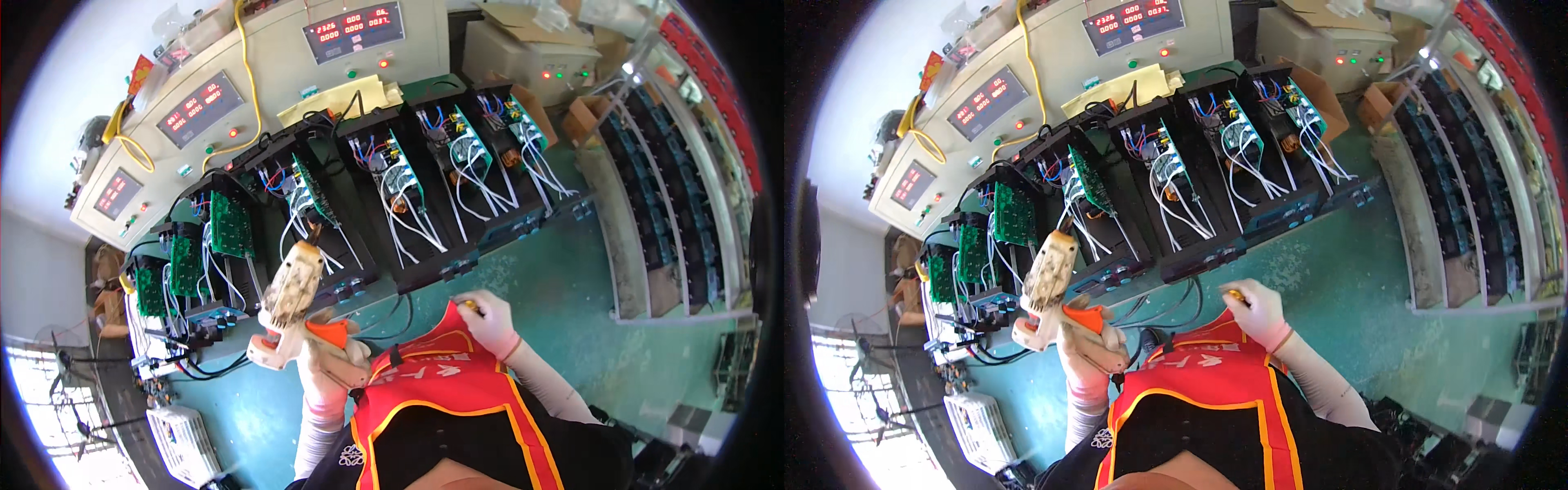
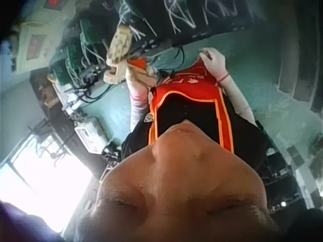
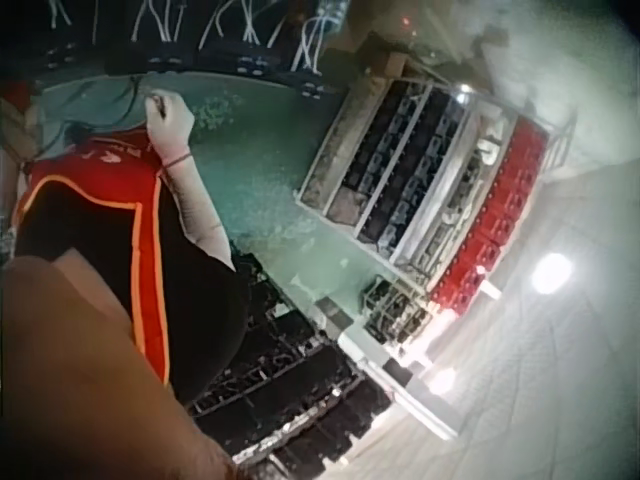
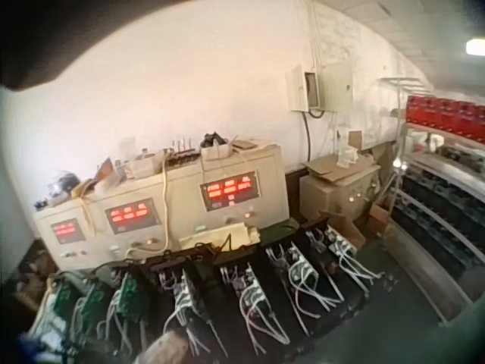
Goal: Assemble electronic components by securing wires and boards inside chassis using hot glue and manual adjustment.
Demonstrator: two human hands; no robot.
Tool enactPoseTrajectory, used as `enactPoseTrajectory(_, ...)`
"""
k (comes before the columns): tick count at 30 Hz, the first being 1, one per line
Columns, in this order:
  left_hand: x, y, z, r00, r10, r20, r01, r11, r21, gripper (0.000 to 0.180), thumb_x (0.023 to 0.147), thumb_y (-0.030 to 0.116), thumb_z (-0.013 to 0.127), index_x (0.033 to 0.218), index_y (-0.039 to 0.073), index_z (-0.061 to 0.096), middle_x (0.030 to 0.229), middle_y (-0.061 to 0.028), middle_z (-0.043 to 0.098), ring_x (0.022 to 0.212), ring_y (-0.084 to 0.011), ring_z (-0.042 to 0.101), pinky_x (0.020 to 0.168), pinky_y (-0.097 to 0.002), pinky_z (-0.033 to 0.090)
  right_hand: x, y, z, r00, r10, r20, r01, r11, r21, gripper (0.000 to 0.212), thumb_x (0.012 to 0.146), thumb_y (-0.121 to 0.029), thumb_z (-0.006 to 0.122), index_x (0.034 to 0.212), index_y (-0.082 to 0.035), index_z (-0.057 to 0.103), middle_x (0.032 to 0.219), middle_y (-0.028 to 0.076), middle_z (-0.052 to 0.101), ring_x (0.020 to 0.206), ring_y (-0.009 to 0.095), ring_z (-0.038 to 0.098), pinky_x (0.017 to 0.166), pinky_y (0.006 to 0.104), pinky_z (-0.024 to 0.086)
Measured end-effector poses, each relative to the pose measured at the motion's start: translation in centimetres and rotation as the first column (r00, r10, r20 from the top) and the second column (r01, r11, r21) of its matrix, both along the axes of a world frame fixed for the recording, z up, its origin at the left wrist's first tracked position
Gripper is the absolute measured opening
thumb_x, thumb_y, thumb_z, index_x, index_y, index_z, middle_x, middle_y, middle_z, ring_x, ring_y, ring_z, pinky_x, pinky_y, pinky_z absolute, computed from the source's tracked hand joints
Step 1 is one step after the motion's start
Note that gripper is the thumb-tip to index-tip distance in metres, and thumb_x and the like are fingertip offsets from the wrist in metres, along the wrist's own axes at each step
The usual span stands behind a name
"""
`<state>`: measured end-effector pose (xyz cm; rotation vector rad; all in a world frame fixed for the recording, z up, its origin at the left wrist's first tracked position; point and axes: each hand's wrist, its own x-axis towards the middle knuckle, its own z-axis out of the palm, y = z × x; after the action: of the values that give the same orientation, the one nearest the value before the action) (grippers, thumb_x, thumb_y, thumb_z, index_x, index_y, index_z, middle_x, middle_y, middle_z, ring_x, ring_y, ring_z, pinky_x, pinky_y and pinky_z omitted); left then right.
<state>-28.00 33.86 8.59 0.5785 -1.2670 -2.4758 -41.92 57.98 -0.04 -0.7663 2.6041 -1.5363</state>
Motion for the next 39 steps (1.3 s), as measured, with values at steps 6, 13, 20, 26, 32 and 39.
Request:
enactPoseTrajectory(6,-4.7,4.7,3.0,0.991,0.109,-0.083,-0.109,0.994,0.012,0.06,0.086,0.04,0.057,0.129,0.002,0.042,0.112,-0.0205,0.056,0.072,-0.0226,0.059,0.075,-0.0415,0.051,-6.3,1.6,0.0,0.989,-0.13,-0.073,0.127,0.991,-0.046,0.015,0.091,-0.014,0.054,0.098,-0.002,0.061,0.079,0.01,0.062,0.07,0.021,0.063,0.069,0.0309,0.049)
enactPoseTrajectory(13,-6.2,5.4,3.4,0.994,0.082,-0.077,-0.087,0.993,-0.074,0.063,0.086,0.04,0.06,0.132,0.002,0.04,0.114,-0.0196,0.056,0.078,-0.0207,0.06,0.079,-0.0397,0.053,-5.5,0.3,-2.4,0.975,0.126,0.183,-0.055,0.936,-0.349,0.022,0.094,-0.019,0.048,0.098,-0.001,0.058,0.08,0.009,0.059,0.075,0.019,0.057,0.073,0.0292,0.046)
enactPoseTrajectory(20,-8.4,3.4,4.2,0.998,-0.007,-0.066,-0.002,0.991,-0.137,0.058,0.088,0.04,0.058,0.133,0.008,0.04,0.119,-0.0158,0.054,0.074,-0.0143,0.052,0.076,-0.0362,0.047,-4.8,-2.3,-7.2,0.901,0.025,0.434,0.163,0.906,-0.391,0.021,0.097,-0.019,0.046,0.091,-0.001,0.055,0.088,0.008,0.06,0.08,0.015,0.054,0.078,0.0278,0.044)
enactPoseTrajectory(26,-8.5,4.2,3.0,0.972,0.032,0.231,0.04,0.953,-0.301,0.022,0.089,0.013,0.051,0.098,-0.004,0.061,0.07,-0.0094,0.062,0.058,-0.015,0.058,0.053,-0.0272,0.046,-1.8,1.1,-7.0,0.828,-0.168,0.535,0.412,0.828,-0.379,0.022,0.097,-0.019,0.045,0.089,-0.001,0.056,0.081,0.008,0.057,0.075,0.019,0.053,0.073,0.0314,0.044)
enactPoseTrajectory(32,-11.1,4.0,-1.1,0.965,-0.018,0.263,0.092,0.958,-0.273,0.027,0.09,0.019,0.055,0.104,-0.001,0.065,0.068,-0.0096,0.063,0.055,-0.0154,0.058,0.053,-0.028,0.047,-1.1,3.5,-5.0,0.907,-0.39,0.157,0.42,0.844,-0.333,0.013,0.085,-0.002,0.054,0.094,-0.002,0.064,0.088,0.009,0.056,0.078,0.022,0.057,0.075,0.0308,0.046)
enactPoseTrajectory(39,-13.1,3.6,-2.2,0.912,-0.079,0.402,0.192,0.949,-0.251,0.03,0.09,0.025,0.055,0.104,-0.001,0.061,0.066,-0.0106,0.062,0.052,-0.0182,0.058,0.05,-0.0295,0.047,-0.7,2.3,4.7,0.93,0.038,-0.365,-0.047,0.999,-0.018,0.028,0.073,-0.008,0.071,0.101,-0.014,0.069,0.093,0.007,0.065,0.071,0.025,0.064,0.061,0.0337,0.052)
